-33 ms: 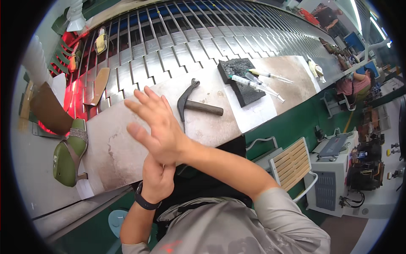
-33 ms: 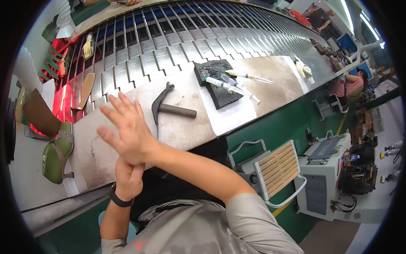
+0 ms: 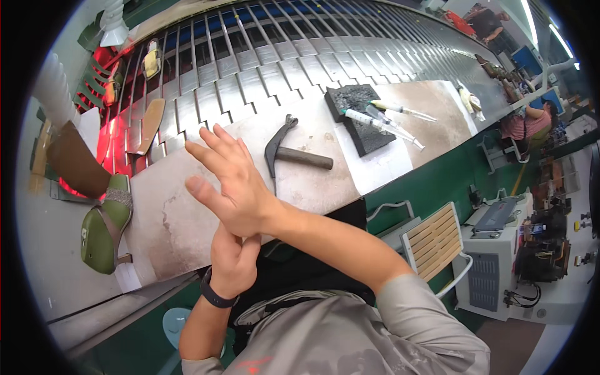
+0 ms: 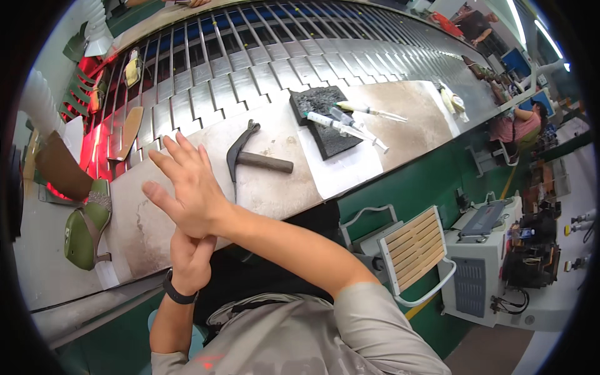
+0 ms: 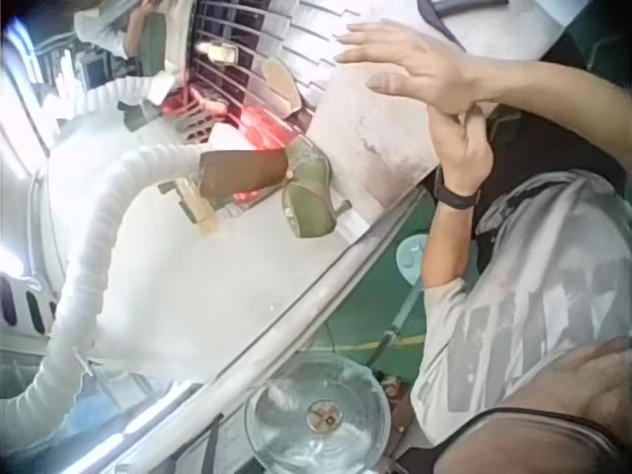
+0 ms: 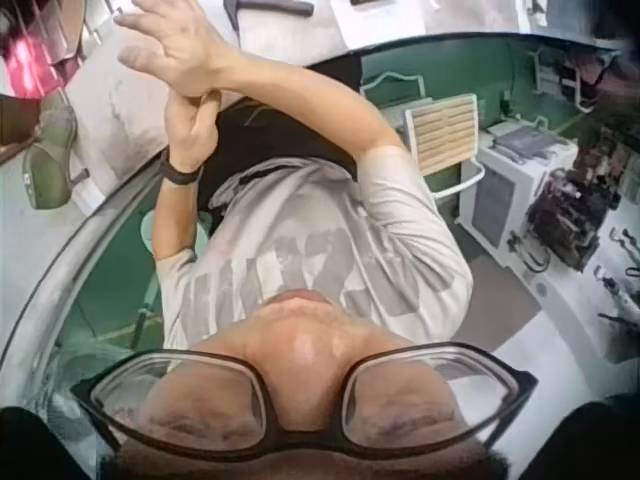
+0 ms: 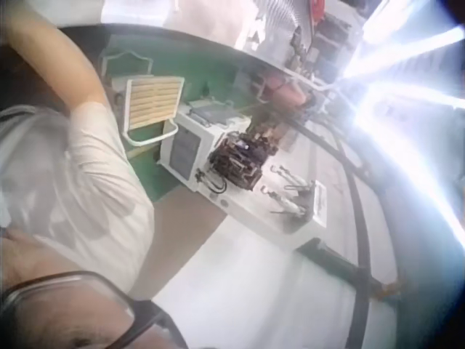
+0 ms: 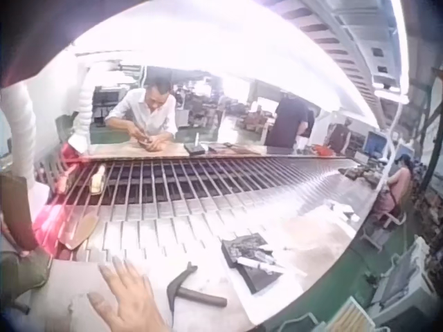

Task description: The person attaches shoe soles to lasted shoe uppers by hand, applies adhesive along the edges using a syringe, and hammers the soles into place with a cobbler's hammer.

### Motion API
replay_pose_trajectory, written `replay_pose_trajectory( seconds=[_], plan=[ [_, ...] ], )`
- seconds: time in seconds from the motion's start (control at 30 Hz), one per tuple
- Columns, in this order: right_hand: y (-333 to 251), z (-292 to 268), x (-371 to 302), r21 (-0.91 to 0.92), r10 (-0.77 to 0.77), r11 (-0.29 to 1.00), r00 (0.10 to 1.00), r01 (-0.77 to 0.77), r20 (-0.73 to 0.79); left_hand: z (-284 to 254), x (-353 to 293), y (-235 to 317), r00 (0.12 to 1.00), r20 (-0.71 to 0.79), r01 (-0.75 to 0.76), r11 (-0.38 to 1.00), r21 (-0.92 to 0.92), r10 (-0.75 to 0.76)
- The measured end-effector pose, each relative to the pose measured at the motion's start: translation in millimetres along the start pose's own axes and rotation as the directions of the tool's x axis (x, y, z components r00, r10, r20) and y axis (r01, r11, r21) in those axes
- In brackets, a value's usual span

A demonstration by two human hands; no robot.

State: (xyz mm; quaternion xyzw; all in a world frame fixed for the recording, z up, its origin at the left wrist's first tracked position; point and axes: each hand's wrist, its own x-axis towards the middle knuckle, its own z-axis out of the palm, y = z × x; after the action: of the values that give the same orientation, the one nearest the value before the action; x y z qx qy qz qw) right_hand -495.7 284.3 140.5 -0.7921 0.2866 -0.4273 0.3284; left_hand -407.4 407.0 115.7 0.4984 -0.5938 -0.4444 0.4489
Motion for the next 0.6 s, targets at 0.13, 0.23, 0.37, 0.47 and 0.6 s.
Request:
replay_pose_trajectory(
  seconds=[0.13,0.23,0.37,0.47,0.6],
  plan=[
    [27,33,32,0.09,-0.187,0.977,0.979,0.194,-0.082,4,2,9,0.964,-0.266,-0.107,0.882,-0.458,-0.021],
    [80,5,67,-0.323,-0.259,0.93,0.937,0.176,-0.235,3,10,44,0.881,-0.469,-0.192,0.952,-0.238,0.06],
    [79,2,64,-0.16,-0.071,0.985,0.997,0.071,0.005,-42,17,37,0.869,-0.491,0.074,0.997,-0.001,-0.065],
    [69,-6,63,-0.005,0.08,0.997,0.989,-0.08,0.125,-97,49,-4,0.717,-0.693,0.188,0.94,0.284,0.067],
    [78,-14,66,0.137,0.3,0.937,0.942,-0.321,0.154,-167,96,-12,0.69,-0.709,0.402,0.736,0.545,0.148]
  ],
)
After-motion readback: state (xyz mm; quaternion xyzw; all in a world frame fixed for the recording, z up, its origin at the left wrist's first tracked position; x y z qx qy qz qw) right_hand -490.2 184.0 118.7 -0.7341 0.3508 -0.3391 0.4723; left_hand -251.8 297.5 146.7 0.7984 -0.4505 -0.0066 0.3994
